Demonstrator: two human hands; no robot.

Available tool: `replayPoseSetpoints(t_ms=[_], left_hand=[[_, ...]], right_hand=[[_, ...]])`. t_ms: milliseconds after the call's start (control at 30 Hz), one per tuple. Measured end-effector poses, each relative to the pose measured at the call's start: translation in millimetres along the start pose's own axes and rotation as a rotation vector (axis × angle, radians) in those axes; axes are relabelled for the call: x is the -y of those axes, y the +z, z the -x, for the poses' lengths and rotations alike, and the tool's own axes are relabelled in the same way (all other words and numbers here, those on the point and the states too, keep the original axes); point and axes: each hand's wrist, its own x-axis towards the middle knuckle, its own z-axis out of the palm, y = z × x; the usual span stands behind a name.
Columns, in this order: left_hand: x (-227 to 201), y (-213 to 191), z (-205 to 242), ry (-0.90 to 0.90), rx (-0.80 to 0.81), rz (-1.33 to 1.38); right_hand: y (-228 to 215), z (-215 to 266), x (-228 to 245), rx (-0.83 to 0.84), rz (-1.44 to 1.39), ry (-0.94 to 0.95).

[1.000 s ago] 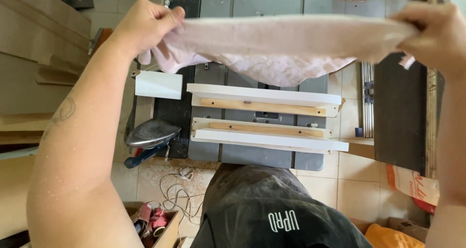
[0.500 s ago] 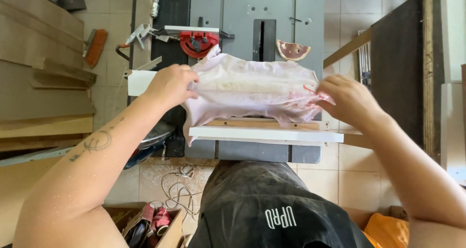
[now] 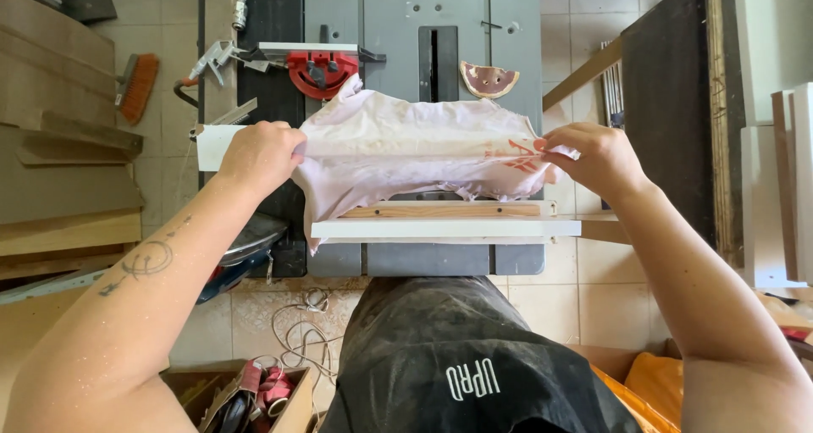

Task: Applying heat-activated edge banding to the edges of wooden boards using a clothes iron on a workbench.

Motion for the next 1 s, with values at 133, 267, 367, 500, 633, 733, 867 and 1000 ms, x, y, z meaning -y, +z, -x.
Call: replayPoseSetpoints(t_ms=[133, 267, 367, 500, 633, 733, 867, 1000], left_hand=[[-3, -4, 0, -0.04, -0.008, 0.105], [3, -5, -4, -0.075, -0.001, 0.175], [4, -1, -7, -0.124, 0.01, 0.226], [5, -1, -10, -0.143, 0.001, 0.278], [11, 5, -20, -0.228, 0.08, 0.299], [15, 4, -24, -0.319, 0.146, 0.419], [20, -3, -27, -0.338, 0.127, 0.531], [20, -1, -32, -0.39, 0.129, 0.53]], right_hand=[[-5, 1, 6, -0.024, -0.078, 0.019], [-10, 3, 8, -0.035, -0.102, 0.043], [-8, 8, 0, -0.029, -0.105, 0.053], [-7, 8, 2, -0.053, -0.132, 0.033], [-9, 6, 1, -0.052, -0.11, -0.048], [-11, 7, -4, -0.03, -0.117, -0.105], [-13, 6, -3, 0.009, -0.147, -0.059], [-14, 5, 2, 0.047, -0.191, 0.131]])
